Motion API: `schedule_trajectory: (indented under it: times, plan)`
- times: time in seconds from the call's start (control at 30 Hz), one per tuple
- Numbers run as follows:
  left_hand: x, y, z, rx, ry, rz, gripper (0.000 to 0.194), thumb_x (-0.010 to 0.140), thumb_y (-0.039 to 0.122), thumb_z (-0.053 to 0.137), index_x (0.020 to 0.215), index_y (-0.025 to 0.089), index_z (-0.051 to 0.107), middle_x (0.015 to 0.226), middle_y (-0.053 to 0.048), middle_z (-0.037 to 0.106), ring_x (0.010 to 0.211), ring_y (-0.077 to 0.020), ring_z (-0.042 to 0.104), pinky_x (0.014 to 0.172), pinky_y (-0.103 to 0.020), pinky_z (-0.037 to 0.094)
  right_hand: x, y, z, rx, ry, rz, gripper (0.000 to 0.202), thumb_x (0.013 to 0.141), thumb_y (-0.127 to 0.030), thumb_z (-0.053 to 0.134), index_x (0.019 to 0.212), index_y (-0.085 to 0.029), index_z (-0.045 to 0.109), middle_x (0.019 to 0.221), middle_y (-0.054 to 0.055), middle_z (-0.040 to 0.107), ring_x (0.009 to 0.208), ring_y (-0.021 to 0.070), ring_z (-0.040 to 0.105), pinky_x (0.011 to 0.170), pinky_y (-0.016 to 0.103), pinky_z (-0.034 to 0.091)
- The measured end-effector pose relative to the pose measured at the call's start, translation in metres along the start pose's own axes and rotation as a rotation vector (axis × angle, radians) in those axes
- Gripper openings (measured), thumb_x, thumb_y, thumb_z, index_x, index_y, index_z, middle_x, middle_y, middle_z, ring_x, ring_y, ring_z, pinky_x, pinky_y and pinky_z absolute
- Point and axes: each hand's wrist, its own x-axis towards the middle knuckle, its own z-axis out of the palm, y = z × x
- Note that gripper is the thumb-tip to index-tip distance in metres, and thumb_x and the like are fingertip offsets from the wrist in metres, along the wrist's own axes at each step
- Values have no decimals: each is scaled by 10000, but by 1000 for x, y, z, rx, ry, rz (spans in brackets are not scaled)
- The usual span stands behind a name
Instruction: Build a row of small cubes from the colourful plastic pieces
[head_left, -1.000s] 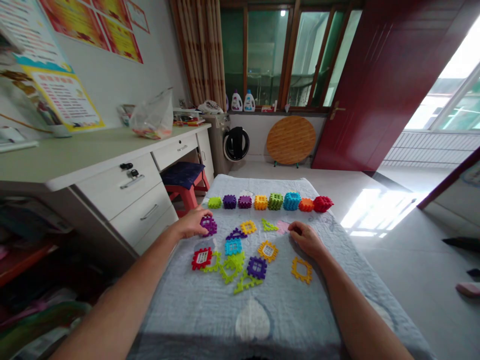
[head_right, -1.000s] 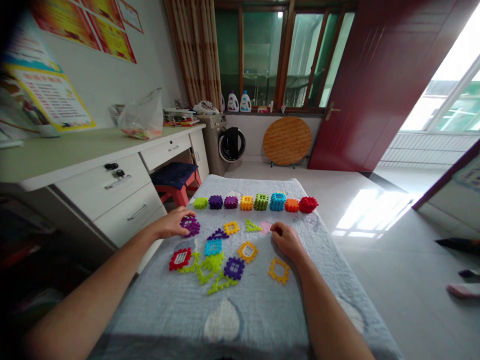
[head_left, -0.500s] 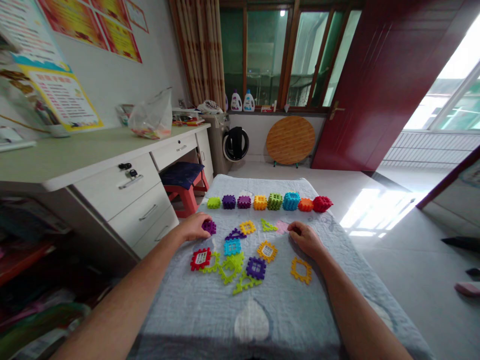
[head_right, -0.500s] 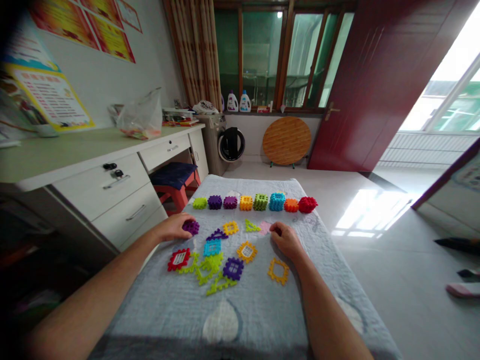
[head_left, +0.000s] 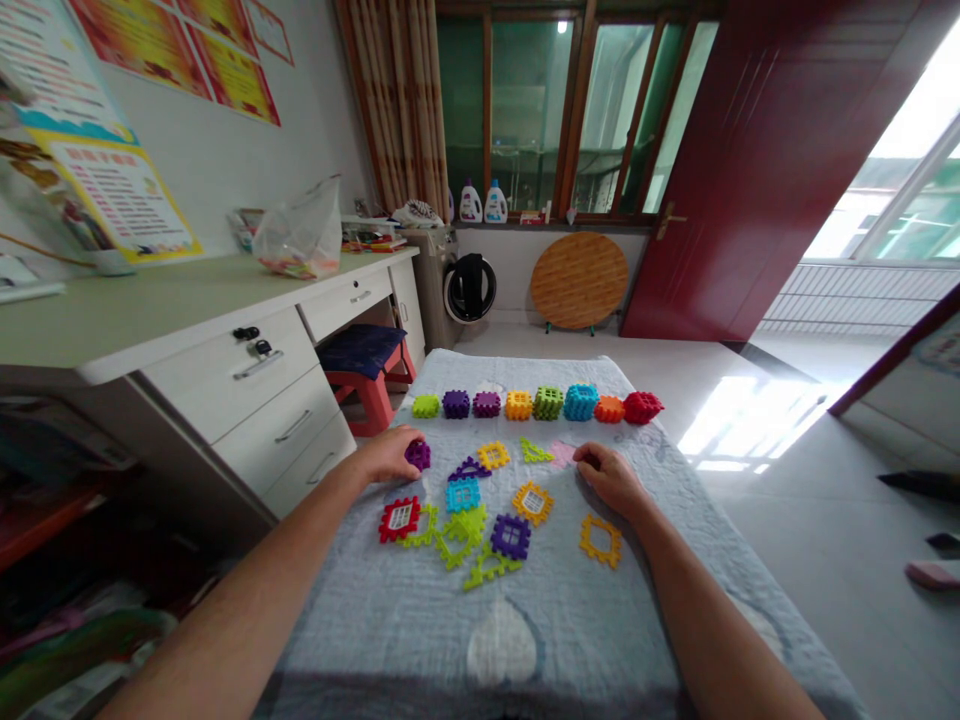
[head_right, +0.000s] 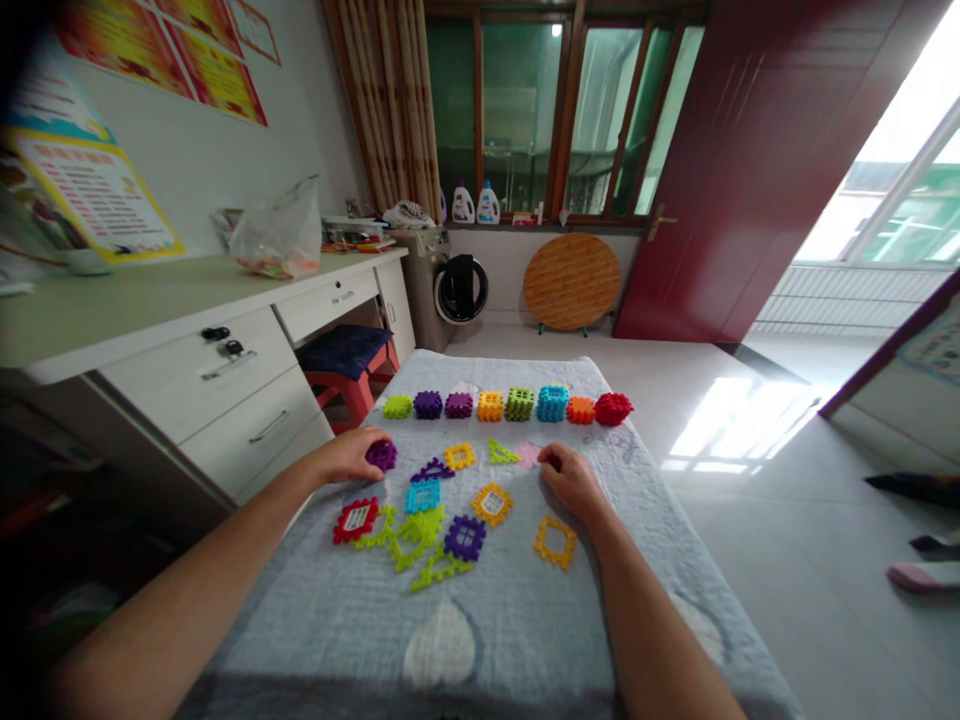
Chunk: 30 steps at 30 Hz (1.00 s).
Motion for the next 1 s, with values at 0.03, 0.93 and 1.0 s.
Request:
schedule_trajectory:
  times: [0.03, 0.93, 1.0]
  plan:
    - [1, -1, 0, -1, -7, 6, 521, 534, 304, 706, 1033, 188, 611, 1057, -68, 626, 963, -246, 583, 840, -300, 446, 0, 0, 0, -1, 2, 0, 183, 676, -233, 453, 778, -169, 591, 636, -16, 553, 585, 123, 473, 594, 249, 375]
    - [114, 80, -42, 181, 208, 203, 466, 557, 244, 639, 1015, 164, 623, 1047, -76, 623, 983, -235, 567, 864, -288, 432, 2, 7, 2, 13, 4, -17, 161, 691, -204, 463, 781, -167, 591, 617, -29, 511, 582, 114, 455, 581, 236, 354]
    - [130, 82, -40, 195, 176, 187, 464, 538, 243, 643, 997, 171, 637, 1036, -67, 634, 960, -232, 580, 837, -277, 442, 2, 6, 2, 12, 5, -10, 159, 693, -202, 464, 781, -167, 591, 610, -31, 505, 578, 112, 451, 575, 232, 350]
